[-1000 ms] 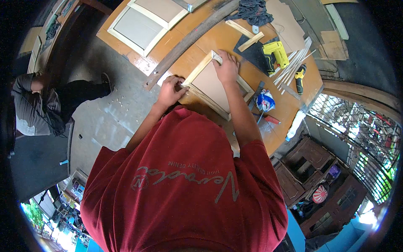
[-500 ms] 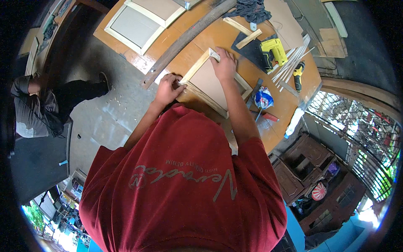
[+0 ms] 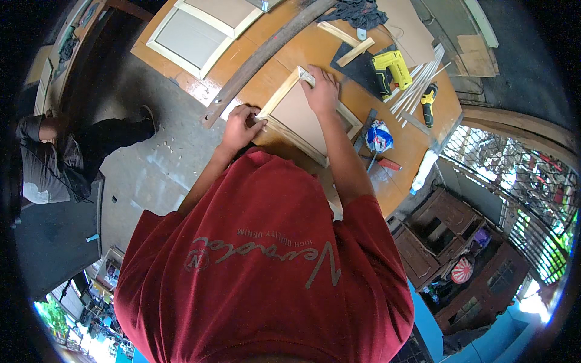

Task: Assembling a picture frame by gluing wooden support strips to the back of the frame.

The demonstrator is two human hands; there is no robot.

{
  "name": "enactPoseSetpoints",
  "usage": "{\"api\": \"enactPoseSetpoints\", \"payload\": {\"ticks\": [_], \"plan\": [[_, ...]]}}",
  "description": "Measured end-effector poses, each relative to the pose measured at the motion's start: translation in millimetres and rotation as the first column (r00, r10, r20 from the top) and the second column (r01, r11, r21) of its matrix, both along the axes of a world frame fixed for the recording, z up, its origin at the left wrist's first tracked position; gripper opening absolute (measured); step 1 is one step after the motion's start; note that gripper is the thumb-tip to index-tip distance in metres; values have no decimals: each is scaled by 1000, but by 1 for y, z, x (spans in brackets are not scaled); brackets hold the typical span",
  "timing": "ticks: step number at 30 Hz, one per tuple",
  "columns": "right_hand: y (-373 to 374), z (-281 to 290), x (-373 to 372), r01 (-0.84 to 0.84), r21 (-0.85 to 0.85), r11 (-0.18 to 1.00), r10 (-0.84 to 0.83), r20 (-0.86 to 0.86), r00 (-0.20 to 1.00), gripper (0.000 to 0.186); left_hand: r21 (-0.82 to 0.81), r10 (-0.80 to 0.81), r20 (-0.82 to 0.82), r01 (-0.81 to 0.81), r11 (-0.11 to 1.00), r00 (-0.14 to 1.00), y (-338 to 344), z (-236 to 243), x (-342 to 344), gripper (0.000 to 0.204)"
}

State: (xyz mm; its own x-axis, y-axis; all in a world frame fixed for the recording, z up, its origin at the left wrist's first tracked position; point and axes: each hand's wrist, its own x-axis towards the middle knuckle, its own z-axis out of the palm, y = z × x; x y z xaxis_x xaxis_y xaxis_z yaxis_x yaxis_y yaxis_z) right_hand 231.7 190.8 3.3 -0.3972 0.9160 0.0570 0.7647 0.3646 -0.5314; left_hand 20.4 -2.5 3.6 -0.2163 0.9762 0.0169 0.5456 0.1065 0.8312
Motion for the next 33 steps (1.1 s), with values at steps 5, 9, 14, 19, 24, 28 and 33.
{"api": "enactPoseSetpoints", "payload": {"ticks": [5, 9, 14, 19, 24, 28, 33], "plan": [[1, 4, -1, 6, -44, 999, -7, -6, 1000, 52, -5, 2, 8, -2, 1000, 1000, -1, -2, 0, 31], [-1, 9, -1, -29, 29, 999, 27, 65, 998, 55, 3, -1, -4, 1, 1000, 1000, 1, 0, 3, 32], [6, 36, -9, -177, 15, 984, 165, 293, 942, 62, 13, -5, -17, 5, 1000, 1000, -1, 1, 1, 31], [23, 44, -9, -396, -106, 912, 401, 431, 809, 63, -9, -2, 2, 2, 1000, 1000, 0, 3, 2, 31], [28, 47, -13, -446, -121, 887, 450, 449, 772, 58, 5, 17, -2, -17, 1000, 1000, 0, 0, 1, 31], [26, 45, -7, -470, -74, 879, 449, 459, 767, 54, 80, 6, -23, -5, 997, 1000, 2, 4, 1, 30], [20, 41, -8, -431, -94, 898, 433, 374, 820, 52, 88, 6, -32, -3, 996, 999, -1, 3, 2, 31]]}}
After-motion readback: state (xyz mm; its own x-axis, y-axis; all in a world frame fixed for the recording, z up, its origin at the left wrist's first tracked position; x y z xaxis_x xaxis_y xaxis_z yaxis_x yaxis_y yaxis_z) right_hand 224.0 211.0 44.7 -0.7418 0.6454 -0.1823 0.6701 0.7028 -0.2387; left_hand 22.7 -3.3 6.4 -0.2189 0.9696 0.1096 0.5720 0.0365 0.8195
